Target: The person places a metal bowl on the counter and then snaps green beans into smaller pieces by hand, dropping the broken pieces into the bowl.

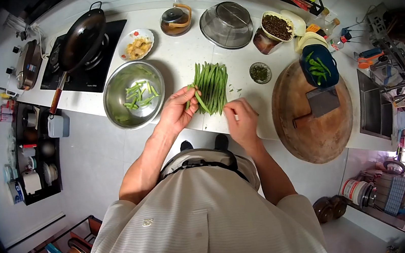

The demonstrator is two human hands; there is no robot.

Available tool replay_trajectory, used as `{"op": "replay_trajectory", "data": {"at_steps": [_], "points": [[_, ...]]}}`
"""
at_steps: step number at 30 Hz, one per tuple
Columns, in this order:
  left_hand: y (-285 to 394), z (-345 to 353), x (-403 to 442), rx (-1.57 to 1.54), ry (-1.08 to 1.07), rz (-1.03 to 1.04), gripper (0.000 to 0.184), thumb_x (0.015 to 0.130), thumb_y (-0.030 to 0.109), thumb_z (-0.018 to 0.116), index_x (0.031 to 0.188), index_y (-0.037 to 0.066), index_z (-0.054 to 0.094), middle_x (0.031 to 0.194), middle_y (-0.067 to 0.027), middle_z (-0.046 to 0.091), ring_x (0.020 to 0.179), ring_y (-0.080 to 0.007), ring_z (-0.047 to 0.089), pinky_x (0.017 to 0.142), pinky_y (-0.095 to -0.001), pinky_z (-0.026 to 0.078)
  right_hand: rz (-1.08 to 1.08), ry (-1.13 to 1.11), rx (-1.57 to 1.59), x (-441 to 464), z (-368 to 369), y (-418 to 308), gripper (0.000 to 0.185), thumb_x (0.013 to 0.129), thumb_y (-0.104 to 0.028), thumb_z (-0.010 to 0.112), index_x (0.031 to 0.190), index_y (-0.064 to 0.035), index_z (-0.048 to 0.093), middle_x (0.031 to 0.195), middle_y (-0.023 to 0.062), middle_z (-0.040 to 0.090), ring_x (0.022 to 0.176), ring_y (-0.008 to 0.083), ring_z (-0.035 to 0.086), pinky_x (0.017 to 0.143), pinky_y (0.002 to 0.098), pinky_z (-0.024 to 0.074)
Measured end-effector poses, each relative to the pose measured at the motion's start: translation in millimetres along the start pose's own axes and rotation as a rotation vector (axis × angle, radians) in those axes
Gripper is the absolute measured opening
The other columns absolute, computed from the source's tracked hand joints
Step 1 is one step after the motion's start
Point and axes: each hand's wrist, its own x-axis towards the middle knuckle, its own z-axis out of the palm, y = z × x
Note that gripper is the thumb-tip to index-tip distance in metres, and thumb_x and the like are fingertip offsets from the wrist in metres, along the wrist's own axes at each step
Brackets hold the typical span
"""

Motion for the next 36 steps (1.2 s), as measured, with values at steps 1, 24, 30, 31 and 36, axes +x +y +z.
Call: {"op": "replay_trajectory", "data": {"at_steps": [1, 24, 30, 31, 36], "points": [[4.3, 1.0, 0.3, 0.001, -0.001, -0.002, 0.011, 0.099, 0.007, 0.059, 0.104, -0.002, 0.066, 0.091, -0.0089, 0.070, 0.068, -0.0095, 0.062, 0.058, -0.0191, 0.052, 0.001, 0.002, -0.001, -3.4, -7.8, 10.1, 0.008, 0.085, -0.004, 0.070, 0.086, -0.0013, 0.062, 0.079, 0.0121, 0.060, 0.069, 0.0302, 0.060, 0.064, 0.0388, 0.0482], [-17.3, 16.5, 0.8, 0.475, 0.039, 0.135, 0.018, 0.095, 0.012, 0.068, 0.109, 0.000, 0.068, 0.092, -0.0074, 0.072, 0.076, -0.0102, 0.064, 0.068, -0.0235, 0.053, -0.081, -0.470, -0.165, 7.2, -4.0, -6.6, 0.010, 0.091, -0.011, 0.062, 0.086, -0.0027, 0.060, 0.076, 0.0163, 0.066, 0.071, 0.0401, 0.063, 0.062, 0.0472, 0.0493], [-31.5, 10.5, -11.1, 0.841, 0.046, 0.046, 0.022, 0.091, 0.010, 0.071, 0.110, -0.001, 0.072, 0.086, -0.0036, 0.069, 0.076, -0.0086, 0.057, 0.070, -0.0252, 0.049, -0.157, -0.727, -0.217, -7.6, 4.0, 15.9, 0.012, 0.089, -0.013, 0.063, 0.082, -0.0038, 0.059, 0.077, 0.0168, 0.067, 0.072, 0.0392, 0.064, 0.063, 0.0493, 0.0499], [-29.6, 10.7, -13.5, 0.834, 0.055, 0.047, 0.022, 0.091, 0.010, 0.071, 0.110, -0.001, 0.072, 0.086, -0.0036, 0.069, 0.076, -0.0086, 0.057, 0.070, -0.0252, 0.049, -0.160, -0.737, -0.214, -8.2, 5.8, 16.7, 0.012, 0.089, -0.013, 0.063, 0.082, -0.0038, 0.059, 0.077, 0.0168, 0.067, 0.072, 0.0392, 0.064, 0.063, 0.0493, 0.0499], [-21.8, 15.9, -21.6, 1.111, 0.021, 0.053, 0.026, 0.092, 0.012, 0.071, 0.113, -0.004, 0.071, 0.087, -0.0041, 0.069, 0.080, -0.0076, 0.058, 0.074, -0.0250, 0.050, -0.168, -0.743, -0.104, -9.0, 10.6, 7.9, 0.012, 0.088, -0.013, 0.062, 0.080, -0.0043, 0.060, 0.075, 0.0164, 0.066, 0.069, 0.0386, 0.064, 0.061, 0.0484, 0.0499]]}}
